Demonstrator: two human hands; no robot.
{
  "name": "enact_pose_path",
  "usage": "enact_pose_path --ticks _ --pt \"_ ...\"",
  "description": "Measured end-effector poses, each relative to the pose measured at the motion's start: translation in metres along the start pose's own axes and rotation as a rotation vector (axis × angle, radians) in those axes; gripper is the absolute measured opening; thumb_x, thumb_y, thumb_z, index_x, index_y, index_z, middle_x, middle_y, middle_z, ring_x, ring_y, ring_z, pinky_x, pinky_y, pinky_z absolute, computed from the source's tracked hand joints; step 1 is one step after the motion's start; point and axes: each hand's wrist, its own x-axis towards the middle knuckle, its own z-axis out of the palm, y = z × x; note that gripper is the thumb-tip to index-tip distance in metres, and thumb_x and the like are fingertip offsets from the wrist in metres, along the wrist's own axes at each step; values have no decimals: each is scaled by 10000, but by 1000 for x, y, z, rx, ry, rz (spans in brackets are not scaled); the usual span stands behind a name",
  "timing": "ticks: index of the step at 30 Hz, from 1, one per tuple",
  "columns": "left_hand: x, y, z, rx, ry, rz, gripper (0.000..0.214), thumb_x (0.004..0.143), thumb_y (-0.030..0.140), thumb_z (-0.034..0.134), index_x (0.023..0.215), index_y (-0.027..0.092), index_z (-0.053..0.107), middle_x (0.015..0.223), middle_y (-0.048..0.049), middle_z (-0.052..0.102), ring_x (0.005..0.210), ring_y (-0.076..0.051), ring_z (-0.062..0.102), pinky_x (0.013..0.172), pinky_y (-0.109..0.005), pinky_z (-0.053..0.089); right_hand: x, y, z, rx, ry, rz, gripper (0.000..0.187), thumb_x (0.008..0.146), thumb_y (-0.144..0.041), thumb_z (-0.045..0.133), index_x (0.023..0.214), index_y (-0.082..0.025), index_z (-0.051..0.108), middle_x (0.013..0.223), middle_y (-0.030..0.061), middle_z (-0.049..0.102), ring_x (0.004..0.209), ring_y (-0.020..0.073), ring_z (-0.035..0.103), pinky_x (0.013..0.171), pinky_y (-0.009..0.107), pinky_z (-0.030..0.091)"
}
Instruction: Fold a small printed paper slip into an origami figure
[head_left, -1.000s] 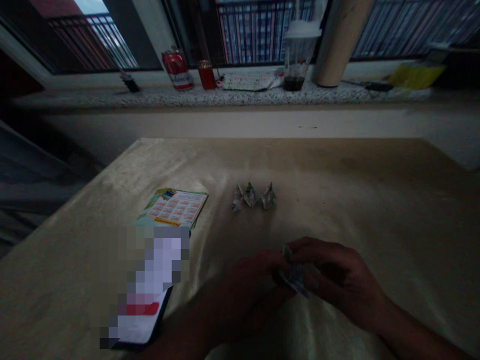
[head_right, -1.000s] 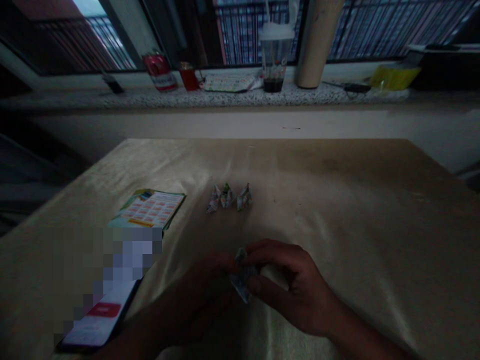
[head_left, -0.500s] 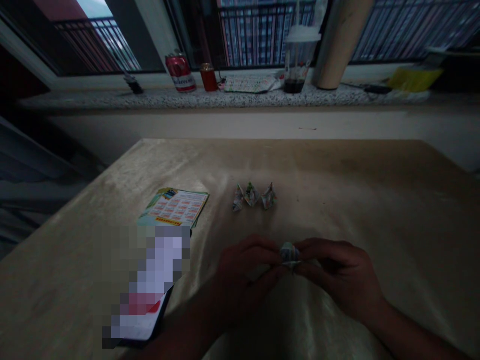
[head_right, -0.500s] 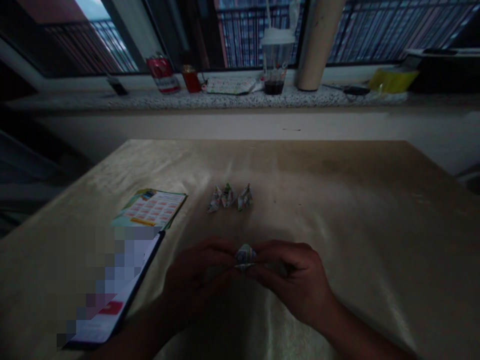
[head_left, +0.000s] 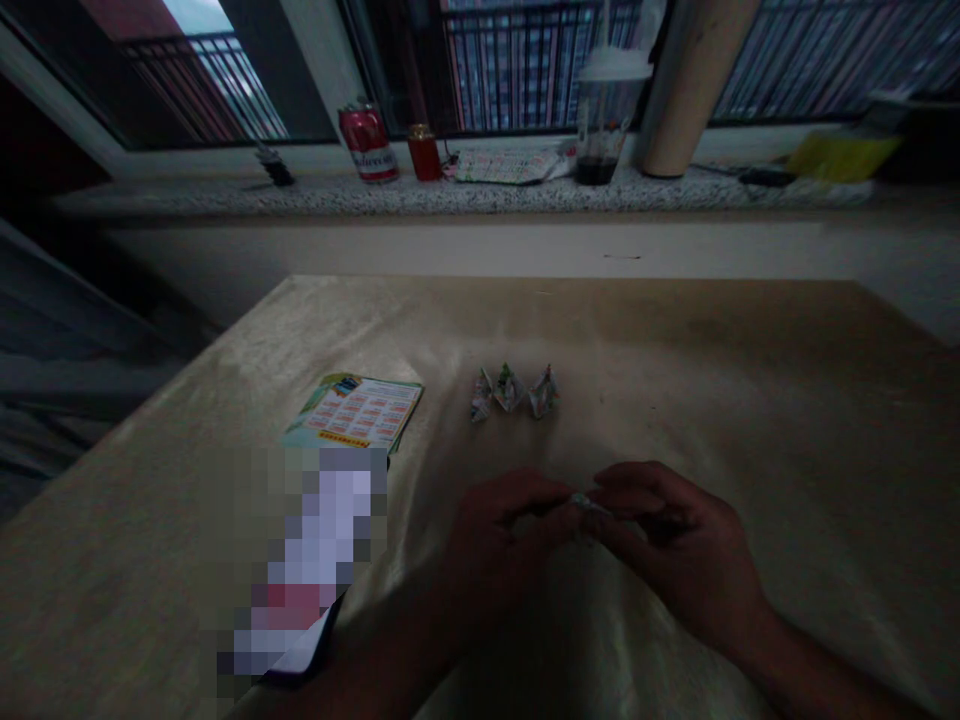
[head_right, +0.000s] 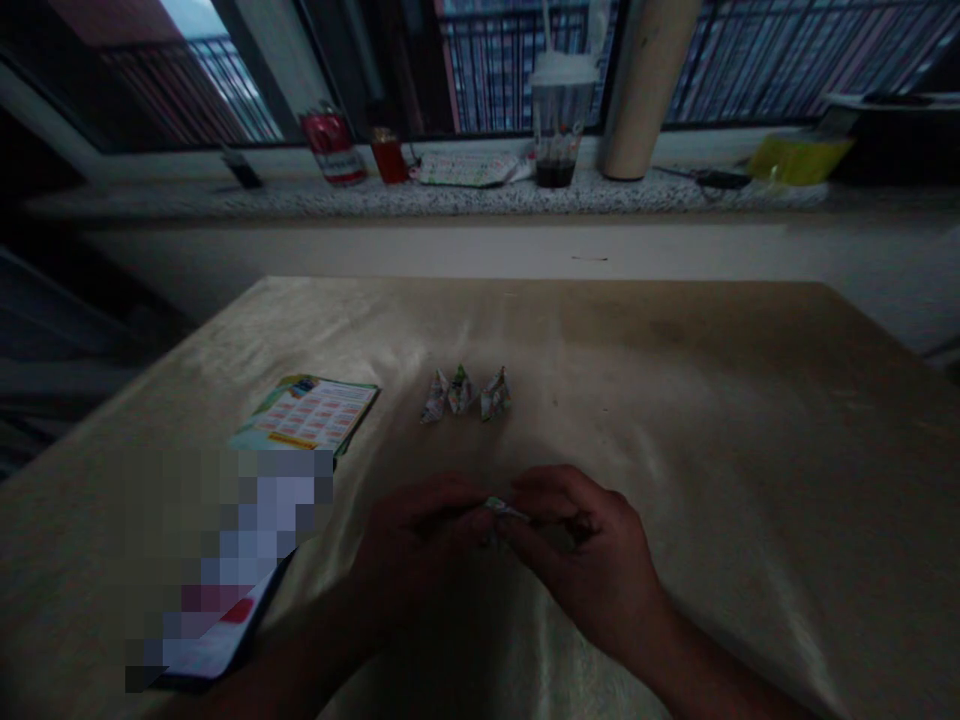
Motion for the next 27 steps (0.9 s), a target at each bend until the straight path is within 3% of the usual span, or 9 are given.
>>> enact_pose_path --ticks 3,5,7,10,14,20,23,27 --pt "0 -1 1 -41 56 25 132 892 296 703 855 194 778 801 -22 730 754 -163 671 695 -268 509 1 3 1 18 -104 81 204 790 -259 826 978 -269 750 836 -10 804 724 148 757 646 209 603" --pt "-1 -1 1 -44 99 18 129 890 296 701 859 191 769 805 -22 731 769 -169 671 714 -272 514 1 3 2 1 -216 129 99 842 -309 777 906 -234 766 803 6 777 693 147 720 608 221 568" --pt "-3 -2 1 -29 121 9 138 891 303 694 864 185 758 800 -24 728 769 -171 662 723 -276 515 2 3 2 -37 -307 159 201 903 -362 705 806 -193 754 696 7 711 609 131 644 538 224 498" --pt "-3 -1 -2 -22 88 -14 159 858 326 715 869 170 742 789 -35 721 745 -176 646 699 -279 513 2 3 -2 -116 -379 135 318 946 -382 639 727 -162 708 616 -1 618 555 111 529 491 229 403" --pt "-1 1 -7 15 -12 -58 172 817 330 739 831 158 731 709 -24 687 672 -158 618 643 -265 488 5 1 -10 -123 -465 74 242 939 -293 645 738 -163 678 604 -29 568 553 91 473 504 218 374" --pt "2 6 -8 -44 -117 -167 140 837 281 670 803 145 679 653 -8 652 599 -128 583 565 -234 439 8 -1 -11 133 -433 200 237 948 -377 663 857 -171 736 736 26 706 661 129 639 587 235 516" --pt "3 6 -9 -84 -146 -200 154 829 281 706 817 129 686 688 -19 669 616 -124 594 574 -230 452 9 -1 -11 198 -472 280 248 927 -393 701 847 -165 756 705 24 710 638 125 653 588 233 538" --pt "3 2 -10 -330 -230 -273 234 834 337 771 897 121 704 771 -45 721 626 -127 651 590 -237 509 10 0 -14 279 -495 313 234 934 -374 701 857 -169 782 677 17 719 600 108 657 574 214 547"
